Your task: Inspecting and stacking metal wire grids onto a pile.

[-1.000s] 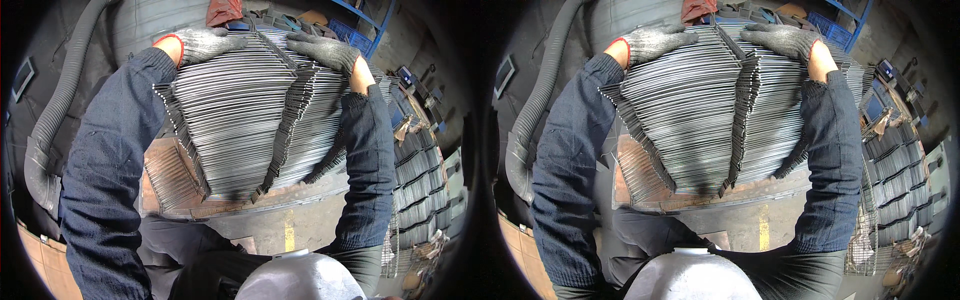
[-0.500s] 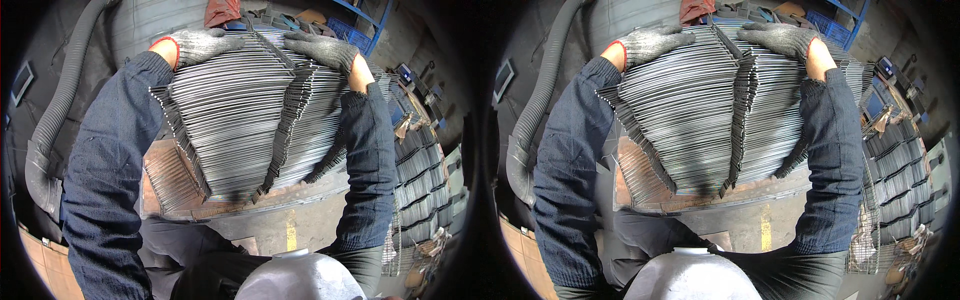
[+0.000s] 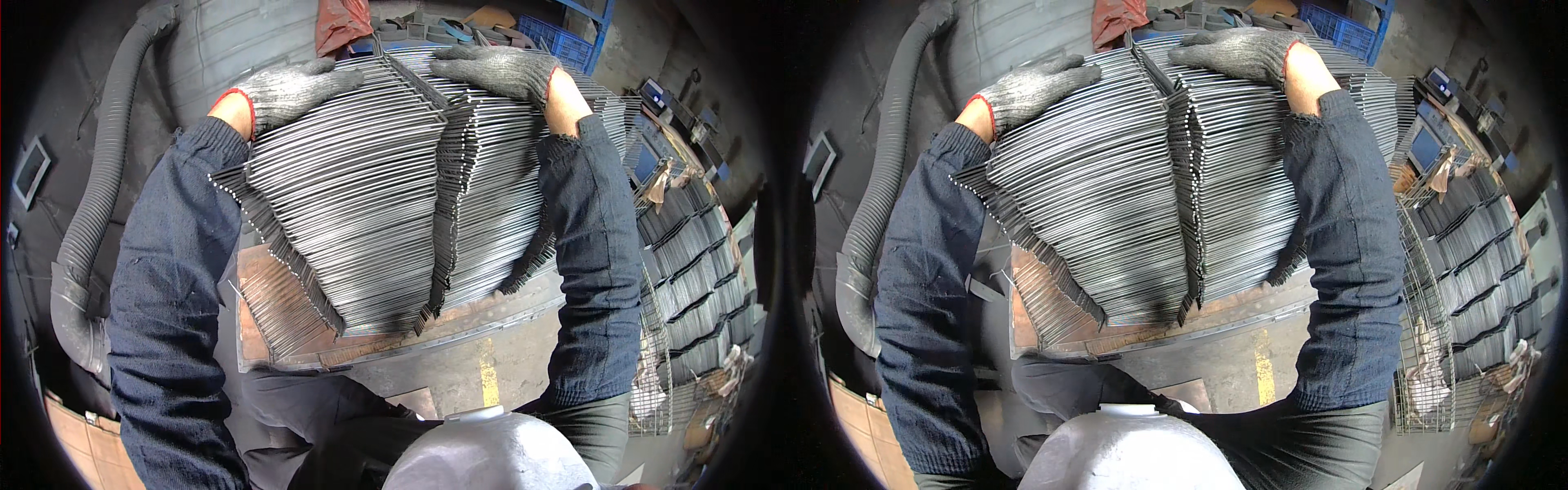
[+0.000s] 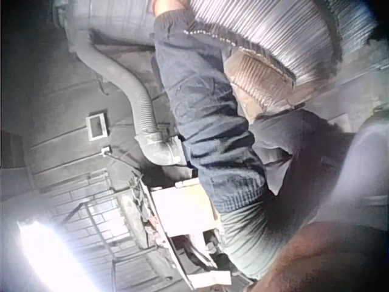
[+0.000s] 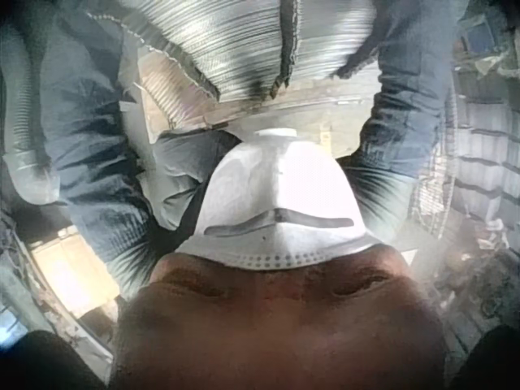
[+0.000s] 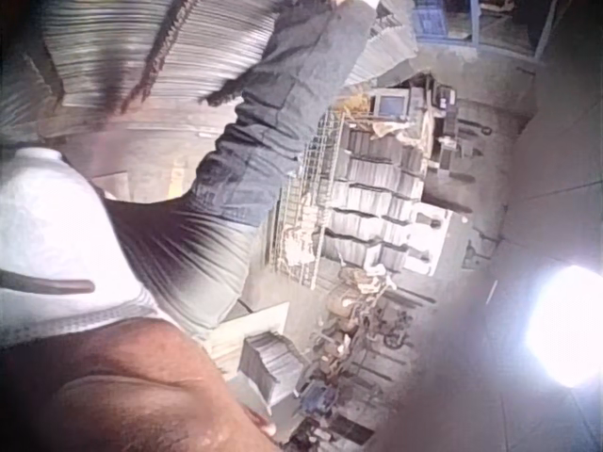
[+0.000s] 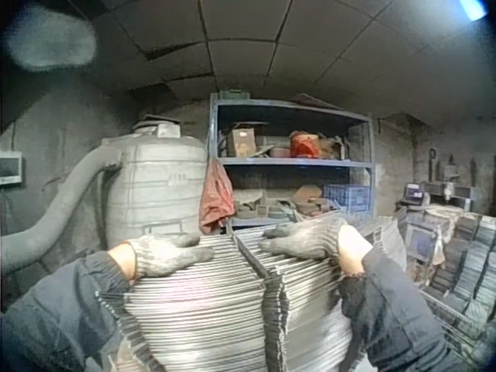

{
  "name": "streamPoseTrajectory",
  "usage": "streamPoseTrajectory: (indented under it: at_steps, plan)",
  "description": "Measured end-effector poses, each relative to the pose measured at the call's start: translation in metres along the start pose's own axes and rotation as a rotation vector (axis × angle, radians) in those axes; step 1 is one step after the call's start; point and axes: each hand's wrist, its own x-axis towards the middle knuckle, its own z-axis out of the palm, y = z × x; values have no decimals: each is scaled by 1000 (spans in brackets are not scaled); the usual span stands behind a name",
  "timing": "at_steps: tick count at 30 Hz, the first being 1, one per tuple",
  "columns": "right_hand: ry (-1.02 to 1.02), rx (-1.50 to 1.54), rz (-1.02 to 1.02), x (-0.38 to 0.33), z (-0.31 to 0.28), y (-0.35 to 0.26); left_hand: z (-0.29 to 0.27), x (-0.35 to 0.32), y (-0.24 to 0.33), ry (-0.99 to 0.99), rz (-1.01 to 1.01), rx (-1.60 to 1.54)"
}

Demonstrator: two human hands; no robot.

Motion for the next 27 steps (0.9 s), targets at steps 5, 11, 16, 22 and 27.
streamPoseTrajectory:
  at_steps: [5,11,16,22,27]
  plan:
    - [5,89,20,2,2,3,1,4,-11,27,33,79]
    - [-41,177,76,-2,-11,-7,8,4,-14,131,137,269]
    - [2,-6,-41,-3,0,3,6,0,-14,65,46,170]
    - [161,359,396,-7,1,-27,-7,-34,17,439,-76,-364]
    - [24,726,252,-19,13,40,30,-105,16,1124,-234,-419]
